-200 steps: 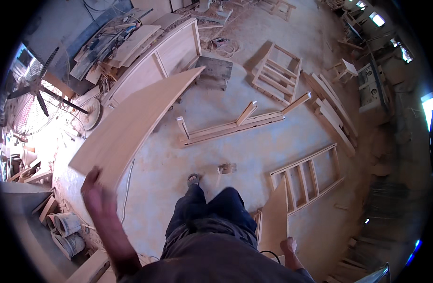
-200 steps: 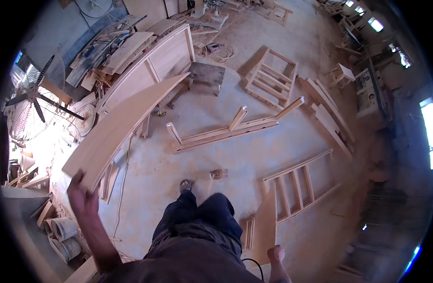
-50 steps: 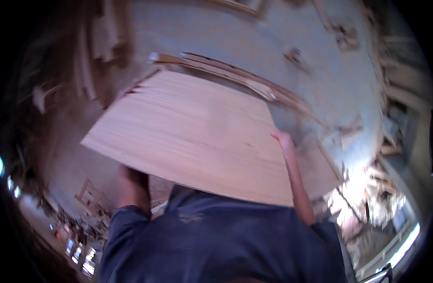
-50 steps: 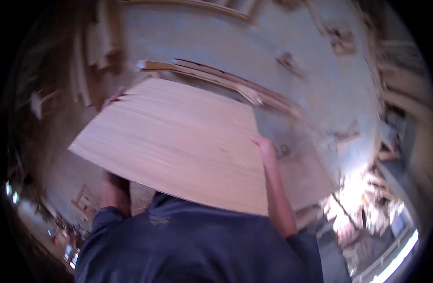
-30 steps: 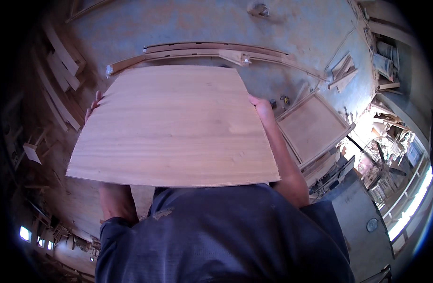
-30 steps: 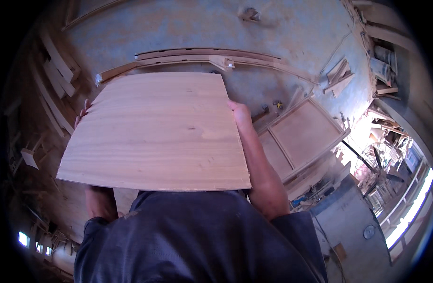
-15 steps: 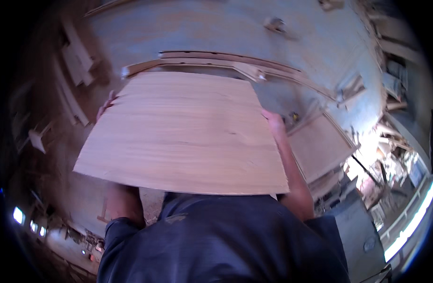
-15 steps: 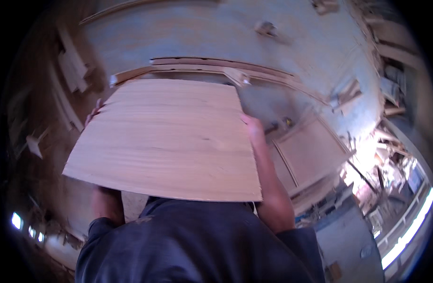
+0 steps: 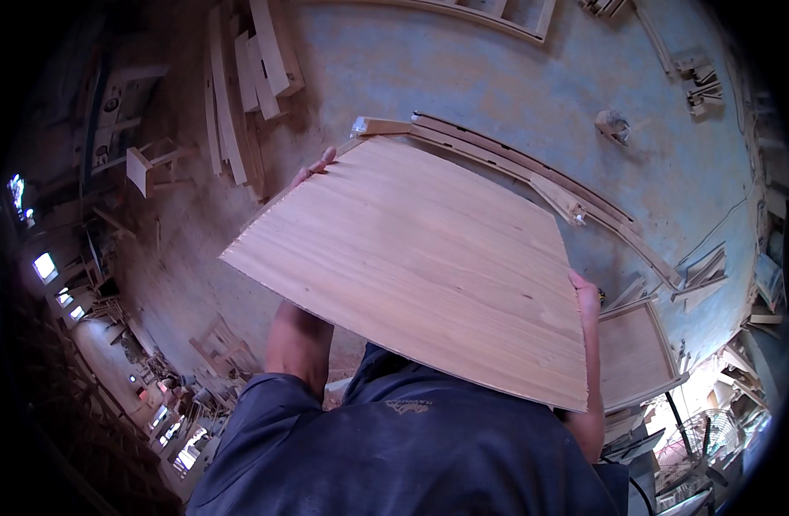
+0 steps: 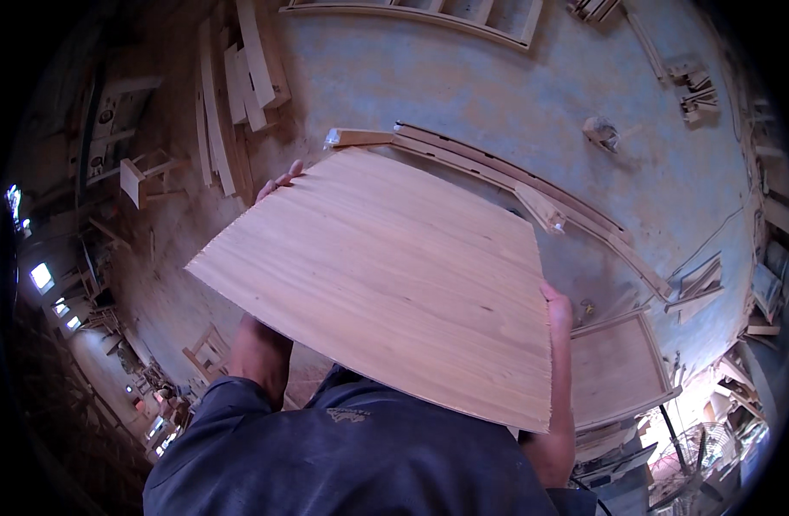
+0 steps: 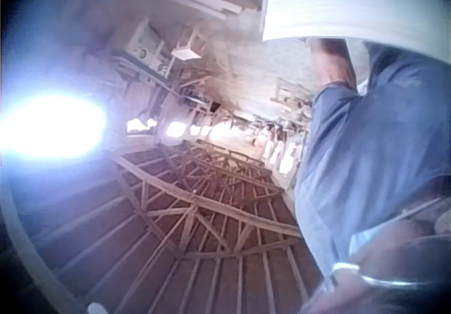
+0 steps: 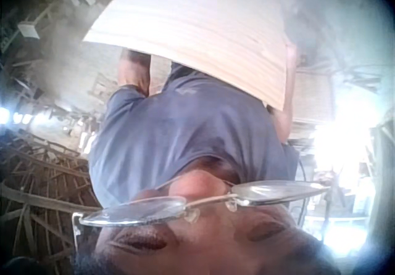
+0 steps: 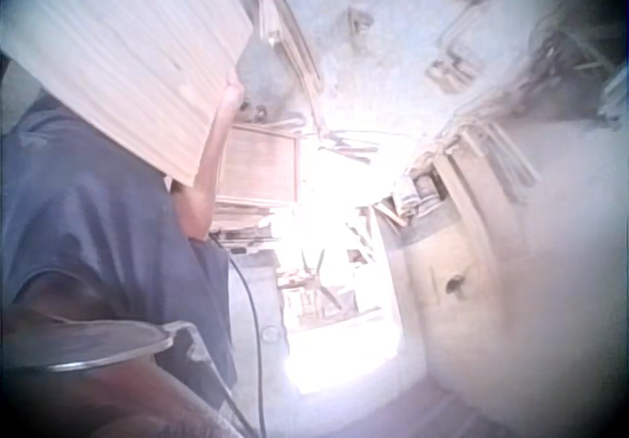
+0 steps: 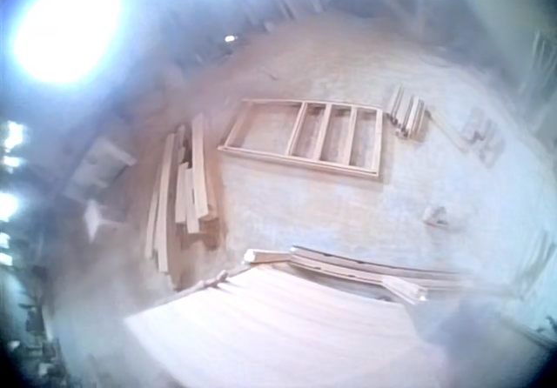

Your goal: The person picks up a large rectangular wooden panel and places it on the floor. They then position two long wooden strips along the edges of the panel and use a hammer to drive nails into the wood, securing the strips to the panel to form a frame.

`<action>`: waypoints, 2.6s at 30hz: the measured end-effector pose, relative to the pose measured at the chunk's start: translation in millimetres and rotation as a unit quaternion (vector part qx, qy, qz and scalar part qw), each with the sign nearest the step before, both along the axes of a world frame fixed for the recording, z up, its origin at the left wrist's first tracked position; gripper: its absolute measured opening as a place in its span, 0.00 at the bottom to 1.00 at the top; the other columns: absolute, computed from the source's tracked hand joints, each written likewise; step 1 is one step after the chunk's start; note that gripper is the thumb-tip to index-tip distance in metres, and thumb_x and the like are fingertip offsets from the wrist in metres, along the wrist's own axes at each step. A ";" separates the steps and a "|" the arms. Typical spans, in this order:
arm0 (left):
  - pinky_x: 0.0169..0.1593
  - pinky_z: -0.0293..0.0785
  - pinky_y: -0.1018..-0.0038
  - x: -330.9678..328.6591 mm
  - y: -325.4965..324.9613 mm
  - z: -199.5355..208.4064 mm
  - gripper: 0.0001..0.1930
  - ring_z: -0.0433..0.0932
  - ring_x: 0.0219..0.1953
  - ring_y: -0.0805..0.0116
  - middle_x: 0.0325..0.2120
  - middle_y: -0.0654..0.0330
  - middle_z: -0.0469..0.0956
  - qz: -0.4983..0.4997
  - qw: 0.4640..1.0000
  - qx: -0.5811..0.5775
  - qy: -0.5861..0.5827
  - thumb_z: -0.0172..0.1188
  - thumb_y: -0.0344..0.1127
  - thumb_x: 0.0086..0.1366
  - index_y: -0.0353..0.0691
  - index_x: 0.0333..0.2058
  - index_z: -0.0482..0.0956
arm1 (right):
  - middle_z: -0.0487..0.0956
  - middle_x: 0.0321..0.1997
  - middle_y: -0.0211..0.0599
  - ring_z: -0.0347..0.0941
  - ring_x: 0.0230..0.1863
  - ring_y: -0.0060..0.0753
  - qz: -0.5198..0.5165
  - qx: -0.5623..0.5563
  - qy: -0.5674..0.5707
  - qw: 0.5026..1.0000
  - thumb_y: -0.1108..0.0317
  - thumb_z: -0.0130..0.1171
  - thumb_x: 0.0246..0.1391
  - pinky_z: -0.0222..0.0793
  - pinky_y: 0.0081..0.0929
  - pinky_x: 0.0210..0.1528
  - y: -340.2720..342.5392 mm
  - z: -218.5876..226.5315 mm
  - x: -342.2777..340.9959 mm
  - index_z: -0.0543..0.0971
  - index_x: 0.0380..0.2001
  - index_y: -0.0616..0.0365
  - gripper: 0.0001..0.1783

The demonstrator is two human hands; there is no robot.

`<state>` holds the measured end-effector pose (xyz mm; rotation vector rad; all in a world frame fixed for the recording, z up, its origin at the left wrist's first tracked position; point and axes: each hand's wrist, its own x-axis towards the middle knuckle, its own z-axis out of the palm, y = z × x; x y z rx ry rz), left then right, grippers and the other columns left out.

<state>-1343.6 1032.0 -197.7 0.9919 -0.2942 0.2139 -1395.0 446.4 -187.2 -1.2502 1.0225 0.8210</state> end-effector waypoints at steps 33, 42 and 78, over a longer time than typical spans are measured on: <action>0.75 0.49 0.43 37.7 20.5 43.3 0.25 0.55 0.73 0.45 0.66 0.49 0.67 -0.103 0.994 0.016 0.016 0.43 0.47 0.76 0.41 0.65 0.68 | 0.85 0.46 0.44 0.81 0.42 0.35 -0.022 0.069 0.105 0.992 0.61 0.57 0.64 0.75 0.35 0.47 8.2 12.8 37.2 0.82 0.48 0.69 0.20; 0.74 0.53 0.44 29.7 28.4 46.4 0.20 0.58 0.72 0.50 0.64 0.48 0.71 -0.105 0.984 -0.016 0.145 0.42 0.40 0.77 0.40 0.59 0.75 | 0.85 0.42 0.42 0.80 0.41 0.33 0.007 -0.047 0.109 0.993 0.61 0.57 0.63 0.73 0.34 0.47 39.0 75.0 76.9 0.83 0.46 0.67 0.19; 0.68 0.61 0.52 -60.4 -423.4 74.2 0.16 0.67 0.65 0.56 0.64 0.53 0.69 -0.116 0.829 -0.078 0.541 0.52 0.45 0.74 0.39 0.46 0.79 | 0.83 0.34 0.36 0.78 0.35 0.28 -0.055 -0.080 0.000 0.995 0.64 0.58 0.58 0.73 0.30 0.44 -388.2 118.8 -165.9 0.84 0.38 0.59 0.11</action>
